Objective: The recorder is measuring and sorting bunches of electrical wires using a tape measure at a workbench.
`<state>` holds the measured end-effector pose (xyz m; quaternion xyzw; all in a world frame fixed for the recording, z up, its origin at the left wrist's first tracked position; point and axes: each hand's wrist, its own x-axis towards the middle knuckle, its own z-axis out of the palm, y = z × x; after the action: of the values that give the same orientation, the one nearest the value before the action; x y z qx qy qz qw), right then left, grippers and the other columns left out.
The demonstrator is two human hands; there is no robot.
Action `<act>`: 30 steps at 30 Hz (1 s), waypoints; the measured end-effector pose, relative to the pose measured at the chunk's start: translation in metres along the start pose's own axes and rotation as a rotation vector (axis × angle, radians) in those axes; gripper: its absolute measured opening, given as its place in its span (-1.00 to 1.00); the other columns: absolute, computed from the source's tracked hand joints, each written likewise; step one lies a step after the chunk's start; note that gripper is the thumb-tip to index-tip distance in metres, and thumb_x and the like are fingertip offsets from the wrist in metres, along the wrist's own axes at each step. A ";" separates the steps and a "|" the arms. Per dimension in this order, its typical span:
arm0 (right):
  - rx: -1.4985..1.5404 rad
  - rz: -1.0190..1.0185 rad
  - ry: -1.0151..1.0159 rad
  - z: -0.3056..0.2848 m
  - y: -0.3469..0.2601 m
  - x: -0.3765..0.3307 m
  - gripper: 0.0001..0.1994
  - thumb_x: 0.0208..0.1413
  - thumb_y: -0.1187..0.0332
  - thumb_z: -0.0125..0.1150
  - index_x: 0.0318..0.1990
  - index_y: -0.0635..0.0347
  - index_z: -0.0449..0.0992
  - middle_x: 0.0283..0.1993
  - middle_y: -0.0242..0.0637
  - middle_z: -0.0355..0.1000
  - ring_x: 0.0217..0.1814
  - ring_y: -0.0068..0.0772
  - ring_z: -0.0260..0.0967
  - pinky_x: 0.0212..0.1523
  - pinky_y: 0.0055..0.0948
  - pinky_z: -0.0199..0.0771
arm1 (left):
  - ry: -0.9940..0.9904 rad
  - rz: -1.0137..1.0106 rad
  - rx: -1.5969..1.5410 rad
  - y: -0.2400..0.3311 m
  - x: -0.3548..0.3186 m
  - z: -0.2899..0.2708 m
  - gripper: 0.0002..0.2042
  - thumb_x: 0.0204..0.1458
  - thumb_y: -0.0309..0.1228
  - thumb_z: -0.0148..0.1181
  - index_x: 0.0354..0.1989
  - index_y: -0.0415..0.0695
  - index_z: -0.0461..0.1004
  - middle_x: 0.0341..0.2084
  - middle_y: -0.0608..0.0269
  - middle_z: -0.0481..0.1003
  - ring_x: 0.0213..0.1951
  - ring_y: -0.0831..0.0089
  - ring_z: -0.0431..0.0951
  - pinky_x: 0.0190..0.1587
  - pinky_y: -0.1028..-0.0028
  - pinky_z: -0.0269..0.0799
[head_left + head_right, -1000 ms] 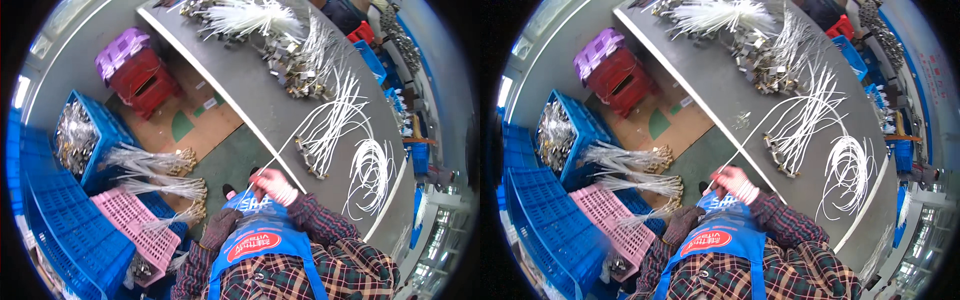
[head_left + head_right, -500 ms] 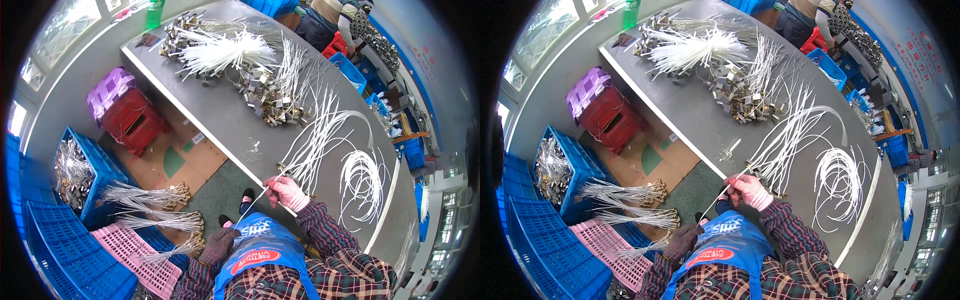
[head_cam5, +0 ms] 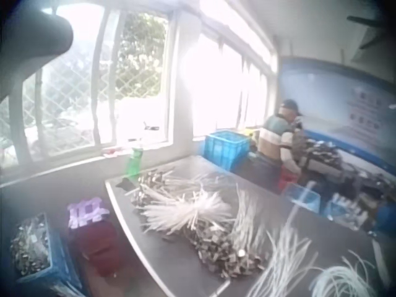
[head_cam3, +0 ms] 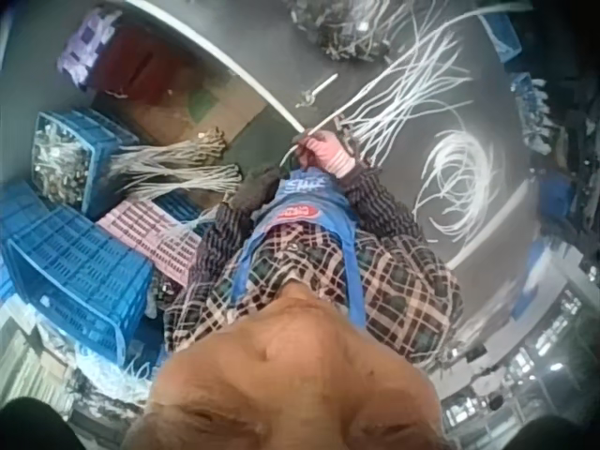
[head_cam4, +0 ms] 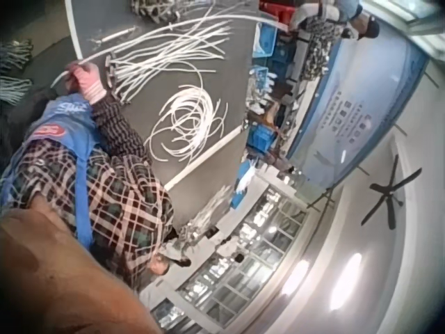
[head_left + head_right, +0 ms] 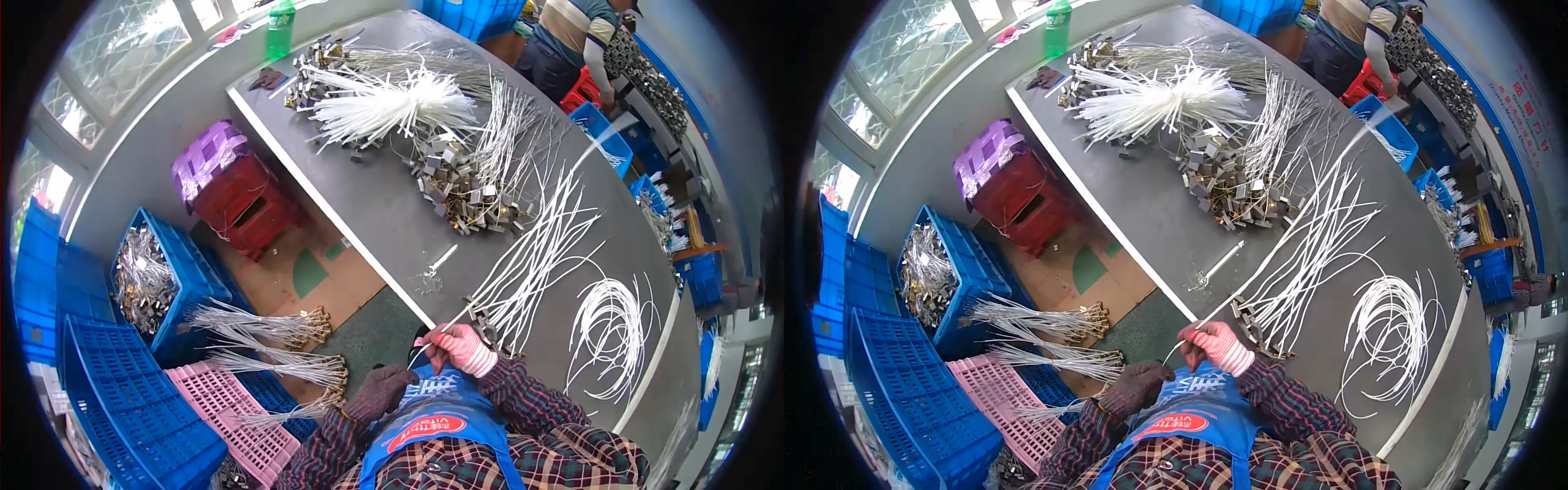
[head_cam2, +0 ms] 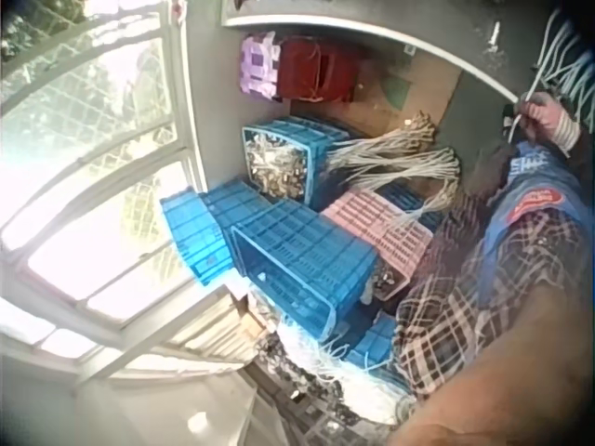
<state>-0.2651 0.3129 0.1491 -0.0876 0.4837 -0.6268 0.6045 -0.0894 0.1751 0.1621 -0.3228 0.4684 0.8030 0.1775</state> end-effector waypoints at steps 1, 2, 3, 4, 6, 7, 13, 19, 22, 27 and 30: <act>-0.024 0.007 -0.001 0.000 0.003 -0.001 -0.66 0.16 0.22 0.05 -0.16 0.41 0.39 -0.45 -0.19 0.42 -0.54 -0.37 0.45 -0.55 -0.42 0.54 | -0.002 -0.005 0.001 0.001 0.005 0.003 -0.79 0.03 -0.25 0.09 -0.39 -0.15 0.48 -0.81 0.43 0.21 -0.78 0.66 0.11 -0.72 0.59 -0.03; -0.007 0.067 -0.018 0.005 0.002 -0.001 -0.64 0.16 0.21 0.04 -0.15 0.43 0.38 -0.45 -0.19 0.41 -0.54 -0.37 0.44 -0.56 -0.42 0.54 | 0.007 -0.040 0.033 0.003 0.009 0.007 -0.78 0.04 -0.24 0.08 -0.41 -0.16 0.48 -0.79 0.43 0.23 -0.75 0.66 0.14 -0.69 0.59 0.00; -0.064 0.109 -0.036 0.001 0.008 0.000 -0.64 0.16 0.21 0.04 -0.13 0.43 0.38 -0.45 -0.20 0.41 -0.54 -0.38 0.44 -0.56 -0.41 0.53 | 0.014 -0.075 0.067 0.004 0.012 0.009 -0.77 0.04 -0.23 0.06 -0.44 -0.16 0.47 -0.76 0.43 0.24 -0.71 0.66 0.17 -0.66 0.58 0.04; -0.058 0.153 -0.051 -0.006 0.011 0.002 -0.64 0.15 0.21 0.05 -0.13 0.43 0.38 -0.45 -0.19 0.41 -0.54 -0.38 0.43 -0.56 -0.40 0.53 | 0.001 -0.086 0.072 0.005 0.013 0.011 -0.77 0.04 -0.23 0.06 -0.44 -0.16 0.47 -0.76 0.43 0.24 -0.71 0.66 0.17 -0.66 0.58 0.04; -0.108 0.224 -0.044 -0.017 0.002 0.004 -0.64 0.15 0.22 0.06 -0.12 0.43 0.39 -0.45 -0.19 0.41 -0.57 -0.39 0.42 -0.58 -0.40 0.51 | -0.007 -0.088 -0.005 0.009 0.016 0.015 -0.78 0.04 -0.25 0.06 -0.45 -0.17 0.46 -0.76 0.42 0.25 -0.72 0.65 0.18 -0.67 0.59 0.05; -0.112 0.198 0.019 -0.025 0.001 0.002 -0.66 0.14 0.24 0.07 -0.13 0.43 0.39 -0.46 -0.19 0.41 -0.60 -0.40 0.39 -0.62 -0.42 0.49 | -0.021 -0.095 0.002 0.008 0.013 0.015 -0.78 0.04 -0.25 0.06 -0.45 -0.17 0.46 -0.76 0.42 0.25 -0.72 0.65 0.18 -0.67 0.59 0.05; 0.098 0.066 0.272 -0.031 -0.010 -0.004 -0.70 0.12 0.26 0.10 -0.15 0.35 0.40 -0.48 -0.26 0.38 -0.61 -0.49 0.35 -0.65 -0.48 0.44 | 0.167 -0.082 0.083 -0.014 0.002 0.010 -0.80 0.02 -0.28 0.05 -0.47 -0.16 0.47 -0.80 0.41 0.26 -0.76 0.64 0.21 -0.70 0.60 0.06; 0.187 0.122 0.199 -0.011 0.041 -0.018 -0.68 0.14 0.21 0.08 -0.13 0.34 0.40 -0.50 -0.30 0.36 -0.55 -0.48 0.37 -0.58 -0.45 0.48 | 0.132 -0.136 0.124 -0.017 -0.002 0.022 -0.80 0.01 -0.27 0.08 -0.48 -0.15 0.48 -0.81 0.46 0.23 -0.76 0.68 0.17 -0.69 0.61 0.01; 0.095 0.131 0.118 0.009 0.051 -0.025 -0.68 0.14 0.24 0.07 -0.14 0.36 0.41 -0.51 -0.26 0.36 -0.56 -0.44 0.37 -0.60 -0.42 0.48 | 0.102 -0.156 0.096 -0.031 -0.003 0.024 -0.78 0.01 -0.25 0.10 -0.48 -0.15 0.49 -0.81 0.50 0.21 -0.75 0.70 0.15 -0.68 0.62 -0.01; -0.202 0.165 0.169 -0.006 0.034 -0.028 -0.76 0.07 0.31 0.03 -0.27 0.36 0.46 -0.59 -0.29 0.39 -0.68 -0.50 0.33 -0.66 -0.53 0.38 | 0.072 -0.142 0.127 -0.054 -0.001 0.007 -0.77 0.05 -0.24 0.09 -0.50 -0.12 0.48 -0.78 0.45 0.29 -0.72 0.69 0.23 -0.67 0.62 0.08; -0.091 0.070 0.306 -0.029 0.018 -0.027 -0.80 0.10 0.39 0.00 -0.25 0.37 0.44 -0.56 -0.25 0.38 -0.67 -0.50 0.32 -0.68 -0.50 0.42 | 0.121 -0.116 0.233 -0.047 -0.007 0.004 -0.75 0.07 -0.24 0.06 -0.49 -0.17 0.46 -0.74 0.42 0.31 -0.69 0.68 0.25 -0.64 0.60 0.14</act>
<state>-0.2664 0.3535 0.1342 -0.0012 0.6007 -0.5888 0.5408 -0.0585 0.2021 0.1386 -0.3743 0.5487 0.7108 0.2314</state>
